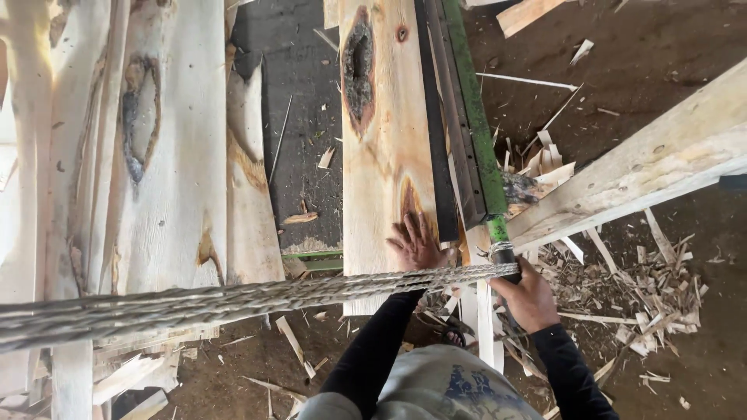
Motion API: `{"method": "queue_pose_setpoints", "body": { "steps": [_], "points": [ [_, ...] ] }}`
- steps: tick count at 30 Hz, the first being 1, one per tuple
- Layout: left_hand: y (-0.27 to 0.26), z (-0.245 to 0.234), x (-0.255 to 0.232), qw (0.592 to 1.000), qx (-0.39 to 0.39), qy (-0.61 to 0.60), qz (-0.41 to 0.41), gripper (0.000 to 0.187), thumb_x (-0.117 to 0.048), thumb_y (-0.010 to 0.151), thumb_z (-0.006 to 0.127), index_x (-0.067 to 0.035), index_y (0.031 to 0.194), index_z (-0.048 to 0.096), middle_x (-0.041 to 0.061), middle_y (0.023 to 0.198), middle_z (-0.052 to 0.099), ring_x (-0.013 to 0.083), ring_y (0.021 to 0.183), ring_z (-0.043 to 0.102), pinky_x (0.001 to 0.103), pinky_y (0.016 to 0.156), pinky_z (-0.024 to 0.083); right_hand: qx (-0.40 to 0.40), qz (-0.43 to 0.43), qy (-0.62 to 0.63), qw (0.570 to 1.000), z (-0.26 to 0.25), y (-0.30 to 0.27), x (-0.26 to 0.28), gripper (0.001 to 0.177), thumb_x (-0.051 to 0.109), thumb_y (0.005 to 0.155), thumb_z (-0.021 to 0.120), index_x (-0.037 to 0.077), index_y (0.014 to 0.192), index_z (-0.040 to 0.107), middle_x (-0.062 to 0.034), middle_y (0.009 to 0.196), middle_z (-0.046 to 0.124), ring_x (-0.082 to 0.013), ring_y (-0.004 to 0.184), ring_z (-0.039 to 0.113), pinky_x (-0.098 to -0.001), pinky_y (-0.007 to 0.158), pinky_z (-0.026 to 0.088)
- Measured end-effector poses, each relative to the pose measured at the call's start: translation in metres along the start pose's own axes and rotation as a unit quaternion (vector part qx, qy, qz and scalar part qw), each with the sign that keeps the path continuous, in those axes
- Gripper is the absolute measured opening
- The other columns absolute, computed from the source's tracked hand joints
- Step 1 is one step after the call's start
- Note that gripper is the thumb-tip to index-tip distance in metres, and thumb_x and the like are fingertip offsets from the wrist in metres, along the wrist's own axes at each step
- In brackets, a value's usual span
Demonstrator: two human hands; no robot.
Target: Cutting and trimming thin wood boards using a manual lever-operated guillotine cutter.
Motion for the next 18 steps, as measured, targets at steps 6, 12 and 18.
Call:
{"method": "queue_pose_setpoints", "body": {
  "steps": [6, 12, 18],
  "points": [
    [0.011, 0.003, -0.007, 0.999, -0.003, 0.042, -0.026, 0.117, -0.079, 0.081, 0.058, -0.009, 0.165, 0.017, 0.024, 0.166, 0.021, 0.0606, 0.146, 0.021, 0.084, 0.099, 0.032, 0.001, -0.025, -0.035, 0.999, 0.002, 0.004, 0.0, 0.041, 0.033, 0.085, 0.07, 0.0, 0.109, 0.064, -0.0072, 0.072, 0.069, -0.018, 0.057, 0.066, -0.0342, 0.051, 0.057],
    [0.008, -0.045, -0.019, 0.994, 0.076, 0.054, -0.049, 0.112, -0.053, 0.083, 0.07, -0.001, 0.163, 0.013, 0.021, 0.16, 0.027, 0.0573, 0.14, 0.03, 0.074, 0.092, 0.047, -0.019, -0.084, -0.086, 0.993, 0.003, 0.008, -0.001, 0.043, 0.035, 0.084, 0.073, 0.0, 0.107, 0.066, -0.0073, 0.071, 0.067, -0.0173, 0.057, 0.065, -0.0331, 0.054, 0.056],
    [0.029, -0.041, -0.008, 0.999, 0.005, -0.008, -0.043, 0.078, -0.036, 0.094, 0.062, 0.01, 0.149, 0.031, 0.025, 0.135, 0.049, 0.0502, 0.118, 0.056, 0.057, 0.075, 0.061, -0.029, -0.095, -0.067, 0.993, -0.003, 0.002, 0.011, 0.04, 0.033, 0.086, 0.073, 0.0, 0.109, 0.066, -0.0073, 0.075, 0.067, -0.0188, 0.06, 0.065, -0.0351, 0.058, 0.055]
  ]
}}
Point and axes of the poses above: each hand's wrist, its own y-axis towards the middle knuckle, its own z-axis out of the palm, x = y × z, the point moved 10 cm from there along y, towards the middle knuckle
